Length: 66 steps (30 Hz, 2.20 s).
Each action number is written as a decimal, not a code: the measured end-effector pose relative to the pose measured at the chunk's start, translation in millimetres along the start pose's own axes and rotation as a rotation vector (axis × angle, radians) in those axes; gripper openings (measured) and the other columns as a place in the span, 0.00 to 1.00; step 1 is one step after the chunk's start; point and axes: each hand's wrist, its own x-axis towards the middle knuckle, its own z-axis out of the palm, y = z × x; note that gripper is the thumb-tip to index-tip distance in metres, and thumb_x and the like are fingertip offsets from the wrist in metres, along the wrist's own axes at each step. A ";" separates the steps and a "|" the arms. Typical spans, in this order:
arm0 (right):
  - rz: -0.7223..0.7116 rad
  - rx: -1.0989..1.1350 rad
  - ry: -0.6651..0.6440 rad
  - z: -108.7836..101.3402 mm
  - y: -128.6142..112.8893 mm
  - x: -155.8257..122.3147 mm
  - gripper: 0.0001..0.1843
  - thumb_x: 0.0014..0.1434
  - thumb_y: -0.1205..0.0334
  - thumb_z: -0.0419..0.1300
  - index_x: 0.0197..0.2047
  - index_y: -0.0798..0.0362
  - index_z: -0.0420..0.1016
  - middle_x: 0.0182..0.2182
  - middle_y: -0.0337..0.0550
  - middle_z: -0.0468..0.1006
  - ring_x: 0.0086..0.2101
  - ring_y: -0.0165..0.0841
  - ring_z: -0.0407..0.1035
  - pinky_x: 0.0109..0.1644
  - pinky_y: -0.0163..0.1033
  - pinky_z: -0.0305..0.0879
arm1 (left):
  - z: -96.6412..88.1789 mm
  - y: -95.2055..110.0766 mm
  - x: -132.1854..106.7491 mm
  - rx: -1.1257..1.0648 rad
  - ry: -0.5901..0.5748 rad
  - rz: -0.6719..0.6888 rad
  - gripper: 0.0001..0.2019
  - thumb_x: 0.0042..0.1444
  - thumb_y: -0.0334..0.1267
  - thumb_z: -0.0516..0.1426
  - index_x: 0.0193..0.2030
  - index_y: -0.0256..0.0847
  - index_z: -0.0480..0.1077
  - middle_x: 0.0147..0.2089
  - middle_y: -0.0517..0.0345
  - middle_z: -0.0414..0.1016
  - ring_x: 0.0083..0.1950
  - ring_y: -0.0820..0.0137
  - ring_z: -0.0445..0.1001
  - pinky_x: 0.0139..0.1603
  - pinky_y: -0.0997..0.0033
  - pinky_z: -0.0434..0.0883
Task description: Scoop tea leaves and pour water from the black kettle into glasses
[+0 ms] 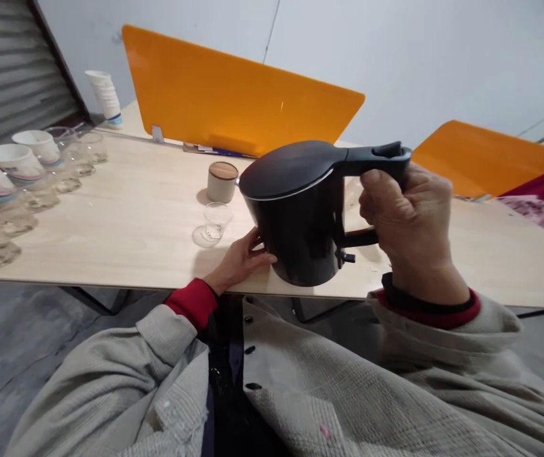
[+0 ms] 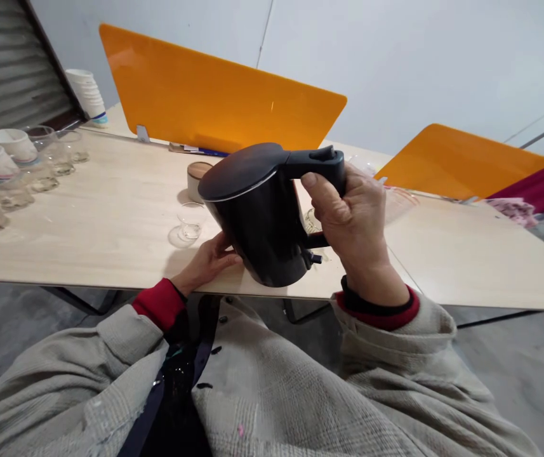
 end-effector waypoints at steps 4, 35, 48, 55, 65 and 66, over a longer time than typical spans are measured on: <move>0.002 -0.089 -0.048 5.5 -10.8 8.8 0.24 0.61 0.47 0.68 0.22 0.48 0.64 0.16 0.31 0.63 0.18 0.25 0.55 0.22 0.35 0.49 | 0.4 1.2 -1.7 0.023 -0.011 0.001 0.40 0.56 0.59 0.74 0.68 0.38 0.72 0.67 0.38 0.81 0.70 0.46 0.78 0.71 0.45 0.77; 0.066 -0.290 -0.239 40.7 -19.2 51.1 0.27 0.69 0.59 0.71 0.20 0.50 0.68 0.14 0.28 0.64 0.17 0.23 0.55 0.23 0.37 0.47 | 4.3 -10.9 -2.0 -0.088 0.007 -0.061 0.42 0.57 0.61 0.72 0.71 0.39 0.71 0.74 0.38 0.76 0.75 0.43 0.74 0.79 0.39 0.68; 0.021 -0.321 -0.284 41.6 -16.5 53.3 0.28 0.68 0.55 0.73 0.21 0.51 0.68 0.14 0.29 0.65 0.18 0.23 0.56 0.25 0.37 0.49 | 4.0 -14.8 -1.4 -0.135 -0.005 -0.065 0.40 0.56 0.60 0.73 0.70 0.40 0.73 0.74 0.38 0.77 0.75 0.41 0.74 0.79 0.35 0.67; -0.007 -0.227 -0.203 32.1 -13.8 40.2 0.26 0.68 0.53 0.69 0.22 0.51 0.68 0.15 0.30 0.63 0.18 0.21 0.55 0.23 0.33 0.45 | 4.4 -12.7 -0.8 -0.123 -0.019 -0.030 0.43 0.56 0.63 0.73 0.71 0.40 0.71 0.74 0.37 0.77 0.75 0.43 0.74 0.79 0.39 0.69; 0.075 0.063 0.151 7.6 11.3 6.7 0.26 0.57 0.43 0.70 0.22 0.46 0.61 0.16 0.29 0.57 0.16 0.23 0.50 0.18 0.36 0.41 | 4.9 -6.8 3.2 -0.089 -0.020 0.046 0.51 0.57 0.59 0.73 0.81 0.42 0.61 0.79 0.40 0.70 0.80 0.45 0.68 0.83 0.40 0.64; 0.084 0.083 0.183 7.0 17.2 5.8 0.28 0.55 0.40 0.71 0.22 0.45 0.61 0.15 0.29 0.57 0.16 0.23 0.49 0.17 0.36 0.40 | 5.4 -7.5 3.4 -0.088 -0.021 0.044 0.53 0.56 0.59 0.73 0.83 0.44 0.59 0.81 0.41 0.67 0.82 0.46 0.65 0.85 0.40 0.61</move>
